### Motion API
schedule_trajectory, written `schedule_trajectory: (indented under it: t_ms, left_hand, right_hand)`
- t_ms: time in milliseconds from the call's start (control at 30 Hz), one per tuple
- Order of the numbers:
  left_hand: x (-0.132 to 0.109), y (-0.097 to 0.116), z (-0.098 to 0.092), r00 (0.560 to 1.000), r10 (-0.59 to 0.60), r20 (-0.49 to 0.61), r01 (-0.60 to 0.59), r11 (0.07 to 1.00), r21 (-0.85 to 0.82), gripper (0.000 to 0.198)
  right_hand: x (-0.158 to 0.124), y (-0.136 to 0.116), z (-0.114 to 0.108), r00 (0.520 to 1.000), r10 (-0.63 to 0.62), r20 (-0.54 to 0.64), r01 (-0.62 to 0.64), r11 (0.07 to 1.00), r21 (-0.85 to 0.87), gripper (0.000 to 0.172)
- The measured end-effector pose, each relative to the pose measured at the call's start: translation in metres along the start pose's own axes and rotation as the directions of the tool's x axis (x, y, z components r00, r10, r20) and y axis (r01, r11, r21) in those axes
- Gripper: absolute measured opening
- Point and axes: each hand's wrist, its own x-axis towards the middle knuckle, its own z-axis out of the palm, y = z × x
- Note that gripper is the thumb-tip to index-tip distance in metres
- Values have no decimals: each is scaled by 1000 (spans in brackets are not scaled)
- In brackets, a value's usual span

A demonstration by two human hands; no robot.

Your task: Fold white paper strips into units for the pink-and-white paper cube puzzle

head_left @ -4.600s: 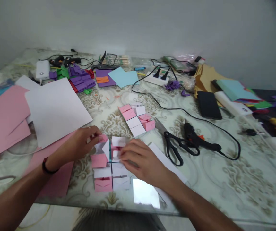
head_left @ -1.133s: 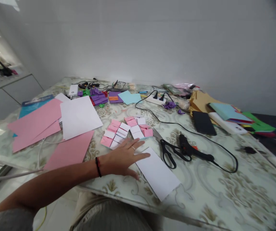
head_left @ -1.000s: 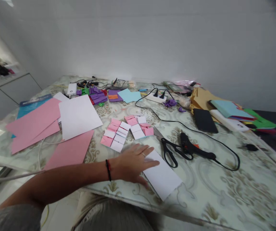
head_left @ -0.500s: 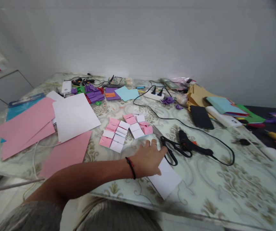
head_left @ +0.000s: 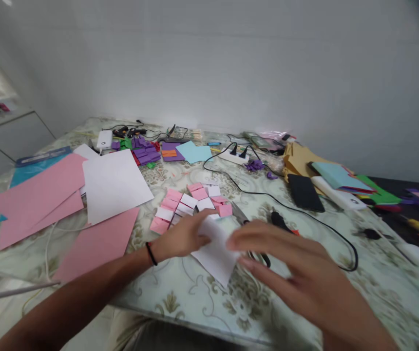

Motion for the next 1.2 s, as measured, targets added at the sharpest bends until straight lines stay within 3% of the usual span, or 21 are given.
schedule_trajectory:
  t_ms: [100, 200, 300, 400, 567, 700, 933, 1100, 1200]
  left_hand:
    - [-12, -13, -24, 991, -108, -81, 102, 992, -76, 64]
    - [-19, -26, -42, 975, -188, -121, 172, 976, -134, 49]
    - [-22, -35, -51, 902, -300, -311, 227, 941, -250, 35]
    - [-24, -38, -53, 853, -370, -367, 238, 903, -358, 34]
    - [-27, -29, -51, 841, -464, -279, 306, 832, -463, 37]
    - [-29, -20, -47, 882, -428, -197, 304, 837, -456, 33]
    - [-37, -14, -38, 927, -374, -45, 320, 846, -427, 37]
    - [-42, -10, -44, 943, -318, -100, 250, 872, -421, 38]
    - [-46, -11, -48, 951, -273, -149, 177, 869, -461, 44]
  right_hand:
    - [29, 52, 7, 994, 26, -104, -34, 996, -77, 16]
    - [36, 97, 21, 966, 112, -233, -108, 994, 30, 17]
    - [30, 116, 35, 954, 195, -229, -161, 974, 161, 22]
    - [21, 116, 42, 960, 234, -157, -188, 947, 260, 31]
    - [15, 103, 45, 972, 233, -17, -223, 949, 224, 44]
    - [19, 93, 47, 982, 184, 41, -188, 945, 267, 38]
    - [18, 85, 54, 968, 245, 48, -240, 857, 456, 32]
    - [18, 83, 53, 964, 260, 51, -256, 861, 439, 35]
    - [17, 85, 55, 949, 313, -22, -276, 866, 418, 35]
